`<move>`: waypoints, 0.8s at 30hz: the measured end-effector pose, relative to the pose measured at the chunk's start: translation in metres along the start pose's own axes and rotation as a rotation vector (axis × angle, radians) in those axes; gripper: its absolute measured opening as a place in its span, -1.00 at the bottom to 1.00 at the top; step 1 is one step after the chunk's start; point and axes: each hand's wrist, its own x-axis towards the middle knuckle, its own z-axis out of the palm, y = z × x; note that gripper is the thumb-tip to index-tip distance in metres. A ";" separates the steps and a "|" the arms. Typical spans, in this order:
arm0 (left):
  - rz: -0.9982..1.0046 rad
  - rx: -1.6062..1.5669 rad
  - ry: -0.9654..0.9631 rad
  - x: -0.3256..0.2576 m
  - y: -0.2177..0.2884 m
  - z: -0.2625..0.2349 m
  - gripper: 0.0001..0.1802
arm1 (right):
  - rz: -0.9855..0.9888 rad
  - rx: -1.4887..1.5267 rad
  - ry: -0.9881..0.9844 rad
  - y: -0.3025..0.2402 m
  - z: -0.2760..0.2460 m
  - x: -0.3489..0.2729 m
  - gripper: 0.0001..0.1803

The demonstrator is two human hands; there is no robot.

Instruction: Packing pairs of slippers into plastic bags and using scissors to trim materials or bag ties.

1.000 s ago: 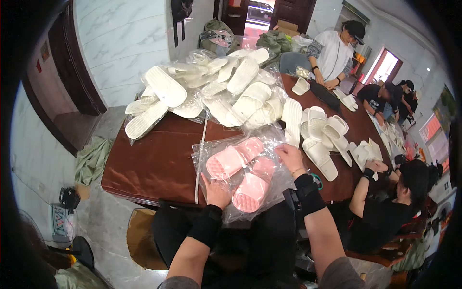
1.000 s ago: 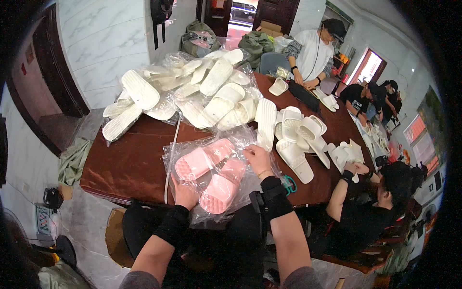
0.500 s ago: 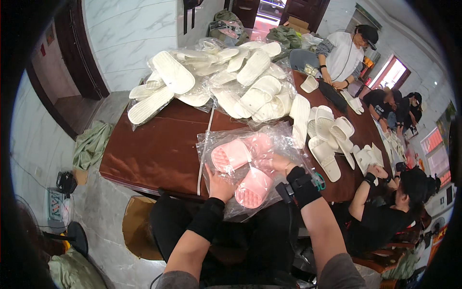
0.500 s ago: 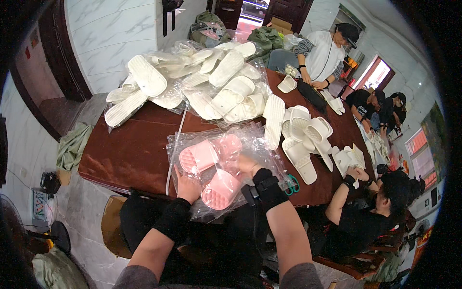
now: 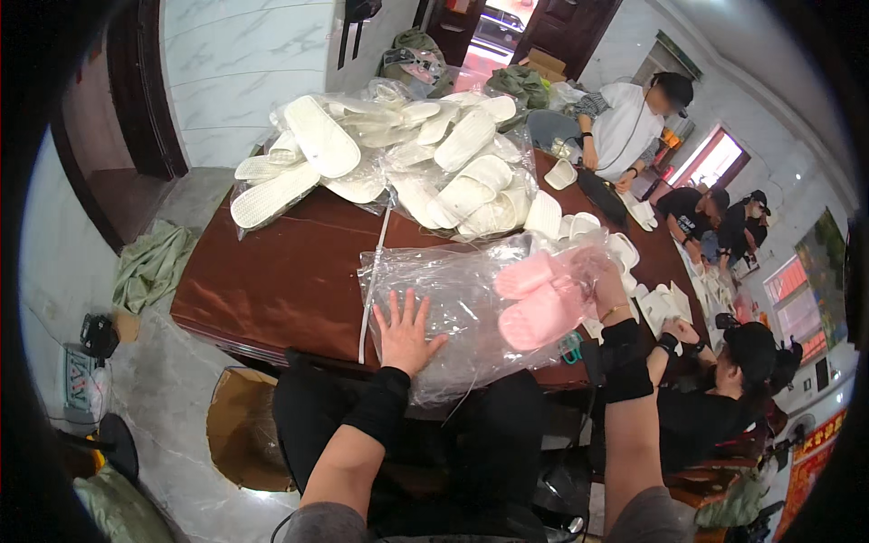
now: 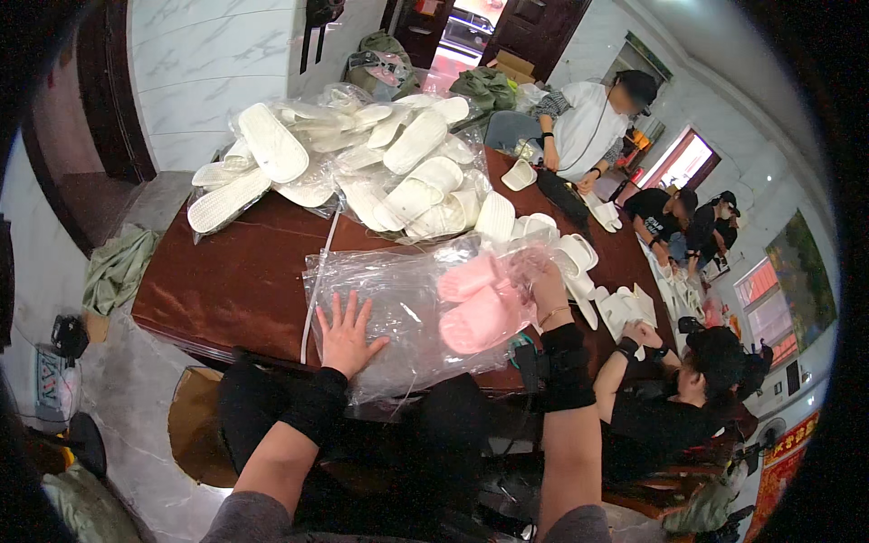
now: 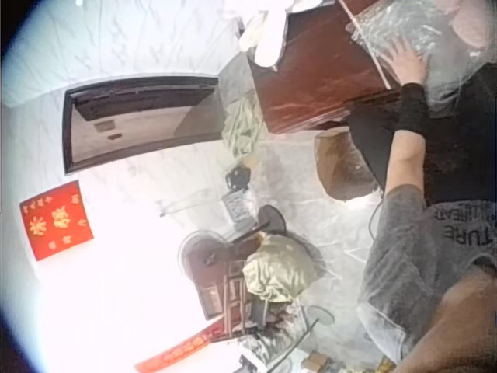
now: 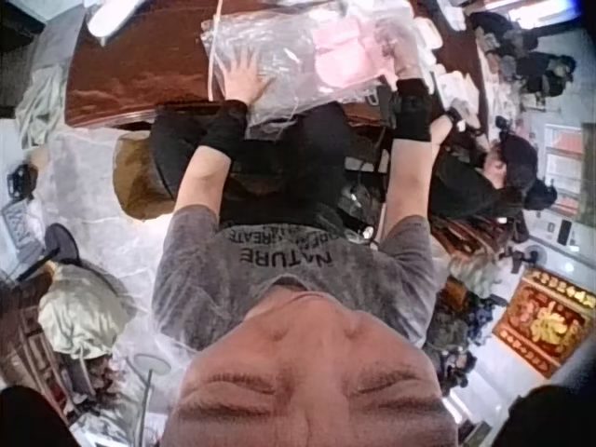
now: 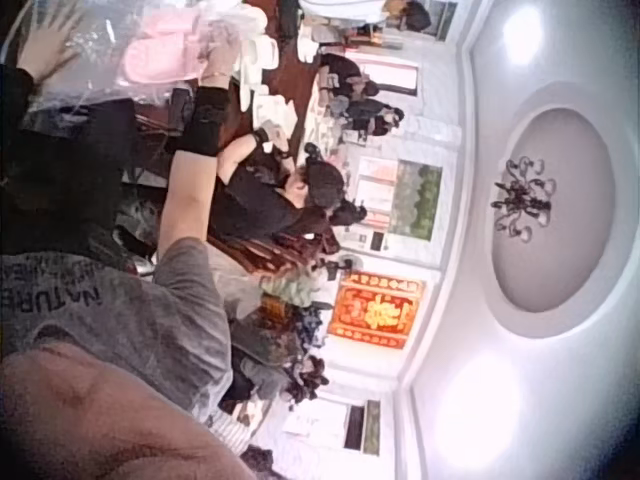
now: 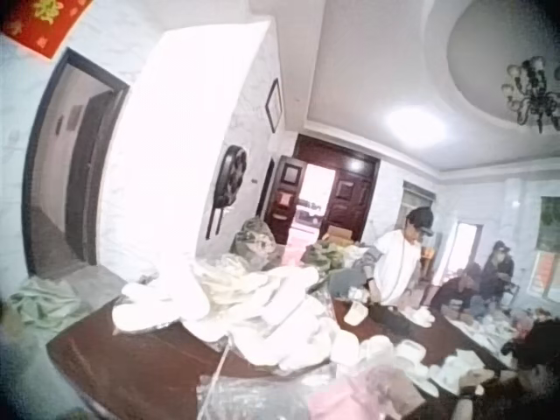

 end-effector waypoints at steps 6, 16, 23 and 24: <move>-0.007 0.008 -0.003 -0.004 -0.004 -0.004 -0.03 | -0.036 0.069 0.076 -0.043 0.002 -0.018 -0.85; 0.119 0.235 0.130 -0.009 -0.039 0.051 -0.04 | 0.230 0.324 -0.149 0.093 0.091 -0.018 -0.80; 0.117 -0.466 -0.121 0.008 -0.074 0.029 -0.42 | 0.382 0.267 -0.033 0.146 0.117 -0.029 -0.76; 0.001 -0.606 -0.054 0.011 -0.082 0.015 -0.48 | 0.373 0.235 -0.020 0.146 0.118 -0.028 -0.77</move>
